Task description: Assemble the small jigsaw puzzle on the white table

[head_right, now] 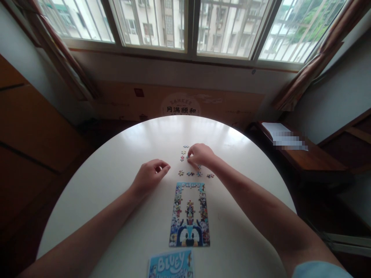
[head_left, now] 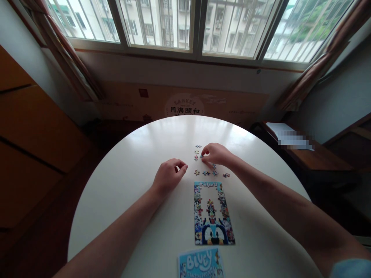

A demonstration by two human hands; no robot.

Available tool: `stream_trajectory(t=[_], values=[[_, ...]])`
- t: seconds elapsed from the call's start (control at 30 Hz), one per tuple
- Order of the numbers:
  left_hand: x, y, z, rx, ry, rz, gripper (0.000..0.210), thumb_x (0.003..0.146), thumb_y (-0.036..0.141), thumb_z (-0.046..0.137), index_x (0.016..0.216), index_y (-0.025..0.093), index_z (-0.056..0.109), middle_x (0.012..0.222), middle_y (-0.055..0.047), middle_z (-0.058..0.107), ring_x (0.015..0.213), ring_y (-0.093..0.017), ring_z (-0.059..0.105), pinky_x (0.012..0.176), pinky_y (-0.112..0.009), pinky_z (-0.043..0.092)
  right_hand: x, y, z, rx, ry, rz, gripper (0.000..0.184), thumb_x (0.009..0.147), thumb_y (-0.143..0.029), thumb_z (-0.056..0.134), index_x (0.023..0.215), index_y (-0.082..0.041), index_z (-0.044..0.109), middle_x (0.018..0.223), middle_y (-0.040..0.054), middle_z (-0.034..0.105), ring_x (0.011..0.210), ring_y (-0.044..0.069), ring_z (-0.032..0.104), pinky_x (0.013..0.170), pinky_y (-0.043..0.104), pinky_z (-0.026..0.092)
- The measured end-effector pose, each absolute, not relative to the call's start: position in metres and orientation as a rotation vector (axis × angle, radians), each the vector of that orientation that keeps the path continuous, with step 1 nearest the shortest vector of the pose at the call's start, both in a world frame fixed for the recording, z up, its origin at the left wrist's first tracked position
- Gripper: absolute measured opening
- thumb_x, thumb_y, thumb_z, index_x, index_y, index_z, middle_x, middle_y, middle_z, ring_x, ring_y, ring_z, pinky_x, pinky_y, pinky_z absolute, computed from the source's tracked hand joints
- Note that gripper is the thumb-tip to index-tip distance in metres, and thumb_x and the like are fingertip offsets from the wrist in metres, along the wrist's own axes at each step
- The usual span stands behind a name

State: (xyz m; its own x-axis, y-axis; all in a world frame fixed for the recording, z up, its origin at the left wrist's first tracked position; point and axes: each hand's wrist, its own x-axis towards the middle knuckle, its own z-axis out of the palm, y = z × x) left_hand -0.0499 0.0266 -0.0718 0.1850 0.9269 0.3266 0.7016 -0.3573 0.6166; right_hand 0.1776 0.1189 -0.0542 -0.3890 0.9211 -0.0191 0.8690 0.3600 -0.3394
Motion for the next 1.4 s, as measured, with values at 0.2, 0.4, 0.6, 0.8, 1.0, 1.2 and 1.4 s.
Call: stream_trajectory(t=[0.2,0.4,0.6,0.8,1.0,1.2,1.4], values=[[-0.049,0.024,-0.068,2.117,1.511,0.996,0.016,0.089,0.026,0.062,0.082,0.019,0.075,0.080,-0.004,0.075,0.066,-0.016,0.061,0.066,-0.030,0.048,0.175,0.105,-0.046,-1.561,-2.323,0.542,0.018,0.075,-0.014,0.072,0.090,-0.019,0.080,0.095,0.0070,0.078,0.088,0.022,0.070,0.075,0.032,0.052],[-0.041,0.011,-0.057,1.953,1.414,1.038,0.020,0.090,0.032,0.063,0.088,0.018,0.077,0.083,-0.005,0.077,0.066,-0.016,0.062,0.064,-0.030,0.049,0.186,0.066,-0.034,-1.256,-2.148,0.916,0.019,0.087,-0.026,0.069,0.102,-0.021,0.080,0.098,0.0062,0.080,0.088,0.017,0.074,0.080,0.031,0.059],[-0.027,-0.005,-0.043,1.757,1.133,0.894,0.023,0.089,0.036,0.065,0.088,0.017,0.077,0.077,-0.006,0.075,0.064,-0.015,0.062,0.059,-0.028,0.050,0.194,0.026,-0.023,-1.057,-2.018,1.301,0.019,0.085,-0.035,0.075,0.100,-0.026,0.082,0.091,0.0042,0.080,0.074,0.014,0.071,0.061,0.026,0.057],[-0.023,-0.011,-0.039,1.685,1.026,0.870,0.020,0.086,0.035,0.067,0.083,0.018,0.077,0.067,-0.003,0.070,0.057,-0.012,0.055,0.052,-0.025,0.044,0.198,0.018,-0.024,-1.046,-1.902,1.331,0.022,0.089,-0.034,0.071,0.104,-0.022,0.080,0.089,0.0055,0.078,0.073,0.012,0.068,0.055,0.022,0.052],[-0.024,-0.011,-0.038,1.621,1.065,0.883,0.020,0.085,0.035,0.067,0.081,0.018,0.078,0.063,-0.002,0.068,0.054,-0.012,0.053,0.049,-0.024,0.042,0.207,0.002,-0.027,-0.997,-1.924,0.868,0.019,0.092,-0.034,0.068,0.103,-0.022,0.076,0.096,0.0056,0.076,0.079,0.014,0.068,0.055,0.024,0.052],[-0.016,-0.011,-0.044,1.604,1.099,0.869,0.018,0.082,0.033,0.070,0.080,0.017,0.078,0.063,-0.002,0.068,0.061,-0.013,0.058,0.054,-0.025,0.045,0.211,-0.022,-0.035,-0.912,-2.176,0.295,0.013,0.094,-0.034,0.069,0.092,-0.025,0.078,0.100,0.0037,0.076,0.089,0.018,0.071,0.080,0.035,0.059],[-0.009,-0.011,-0.047,1.589,1.075,0.811,0.018,0.082,0.032,0.071,0.080,0.015,0.077,0.067,-0.003,0.070,0.064,-0.012,0.060,0.057,-0.024,0.046,0.216,-0.023,-0.042,-0.969,-2.309,0.150,0.019,0.097,-0.035,0.064,0.092,-0.026,0.081,0.099,0.0043,0.078,0.092,0.022,0.074,0.083,0.039,0.059]])
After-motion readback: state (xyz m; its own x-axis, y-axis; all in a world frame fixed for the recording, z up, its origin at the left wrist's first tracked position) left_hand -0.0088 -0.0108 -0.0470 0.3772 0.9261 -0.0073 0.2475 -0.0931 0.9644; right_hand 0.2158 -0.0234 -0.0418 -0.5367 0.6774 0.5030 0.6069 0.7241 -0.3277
